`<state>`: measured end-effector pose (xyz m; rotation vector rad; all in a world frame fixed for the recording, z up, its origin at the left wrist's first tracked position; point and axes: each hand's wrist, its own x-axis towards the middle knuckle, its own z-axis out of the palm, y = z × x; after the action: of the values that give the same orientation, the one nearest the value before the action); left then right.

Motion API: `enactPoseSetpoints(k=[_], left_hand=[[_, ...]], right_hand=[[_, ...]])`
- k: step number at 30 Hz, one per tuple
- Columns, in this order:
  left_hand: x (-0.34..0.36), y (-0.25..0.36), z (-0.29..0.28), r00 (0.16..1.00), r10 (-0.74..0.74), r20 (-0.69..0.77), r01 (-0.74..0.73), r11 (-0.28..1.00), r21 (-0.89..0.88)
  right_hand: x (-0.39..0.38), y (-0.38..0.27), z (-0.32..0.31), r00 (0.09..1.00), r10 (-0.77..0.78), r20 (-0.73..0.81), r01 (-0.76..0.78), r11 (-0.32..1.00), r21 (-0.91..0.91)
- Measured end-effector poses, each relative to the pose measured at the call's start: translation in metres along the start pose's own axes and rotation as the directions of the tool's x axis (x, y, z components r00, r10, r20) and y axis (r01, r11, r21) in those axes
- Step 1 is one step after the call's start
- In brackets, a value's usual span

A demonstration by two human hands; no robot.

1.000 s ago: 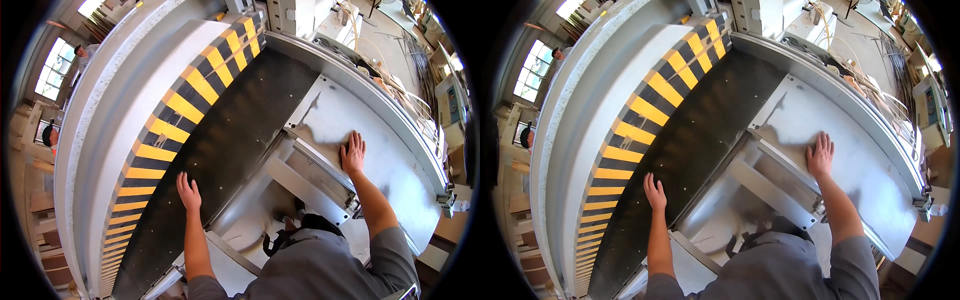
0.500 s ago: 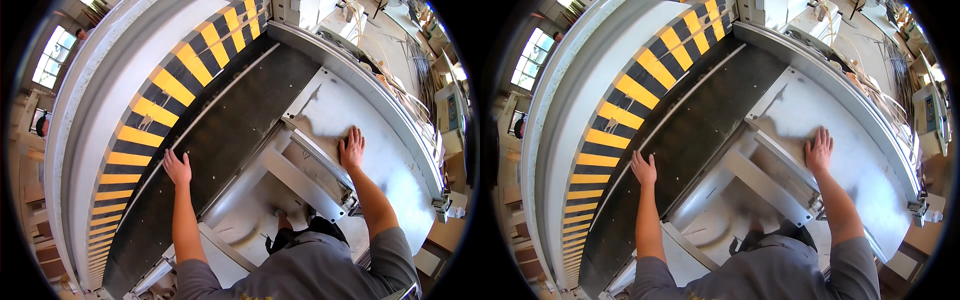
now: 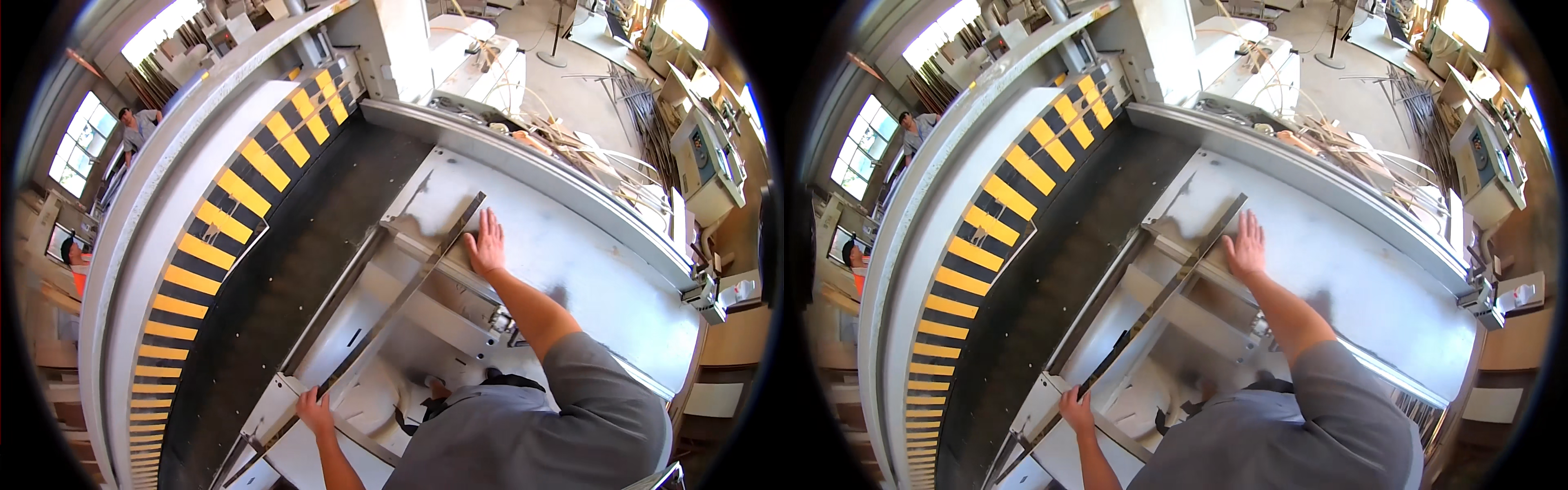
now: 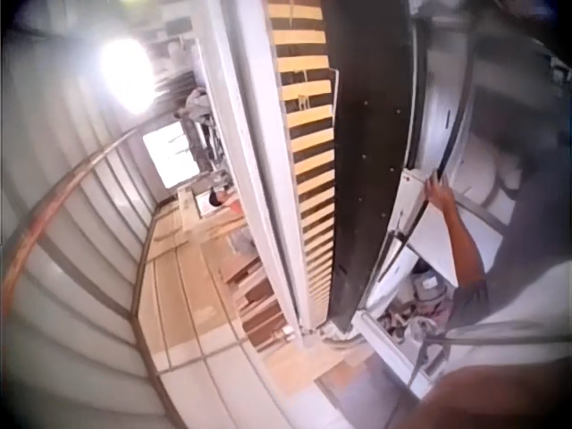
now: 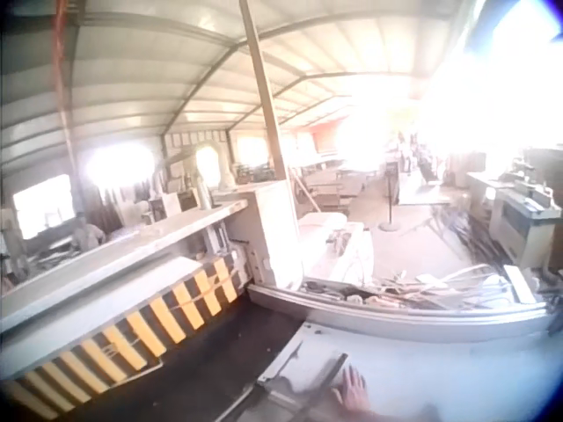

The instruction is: The person helps operate an industrial saw machine by receiving and guiding large wood panels by hand, then clears cut wood pieces and scrap strips from the machine table using a rod and by hand.

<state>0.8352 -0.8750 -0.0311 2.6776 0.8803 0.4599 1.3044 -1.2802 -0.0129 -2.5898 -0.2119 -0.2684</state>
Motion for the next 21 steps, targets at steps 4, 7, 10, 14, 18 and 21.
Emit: enactPoseSetpoints(k=[4, 7, 10, 14, 18, 21], left_hand=[[-0.032, 0.033, -0.107, 0.996, -0.015, -0.091, 0.03, 0.987, 0.159], [-0.047, 0.071, -0.23, 0.847, 0.343, -0.405, -0.127, 0.872, 0.473], [-0.082, 0.131, -0.343, 0.841, 0.344, -0.417, -0.05, 0.817, 0.574], [-0.144, 0.212, -0.422, 0.775, 0.463, -0.43, -0.085, 0.751, 0.655], [-0.199, 0.234, -0.461, 0.683, 0.642, -0.348, -0.168, 0.602, 0.781], [-0.239, 0.237, -0.499, 0.739, 0.635, -0.224, -0.174, 0.502, 0.847]], right_hand=[[-0.015, 0.018, -0.001, 0.998, 0.029, -0.055, -0.016, 0.971, 0.239], [-0.044, 0.034, -0.009, 0.99, -0.003, -0.143, 0.07, 0.882, 0.465], [-0.082, 0.049, -0.03, 0.99, -0.139, -0.015, 0.13, 0.873, 0.47], [-0.114, 0.055, -0.091, 0.967, -0.205, -0.152, 0.256, 0.79, 0.558], [-0.104, 0.071, -0.178, 0.859, -0.27, -0.434, 0.43, 0.841, 0.327], [-0.087, 0.095, -0.233, 0.765, -0.357, -0.536, 0.508, 0.847, 0.16]])
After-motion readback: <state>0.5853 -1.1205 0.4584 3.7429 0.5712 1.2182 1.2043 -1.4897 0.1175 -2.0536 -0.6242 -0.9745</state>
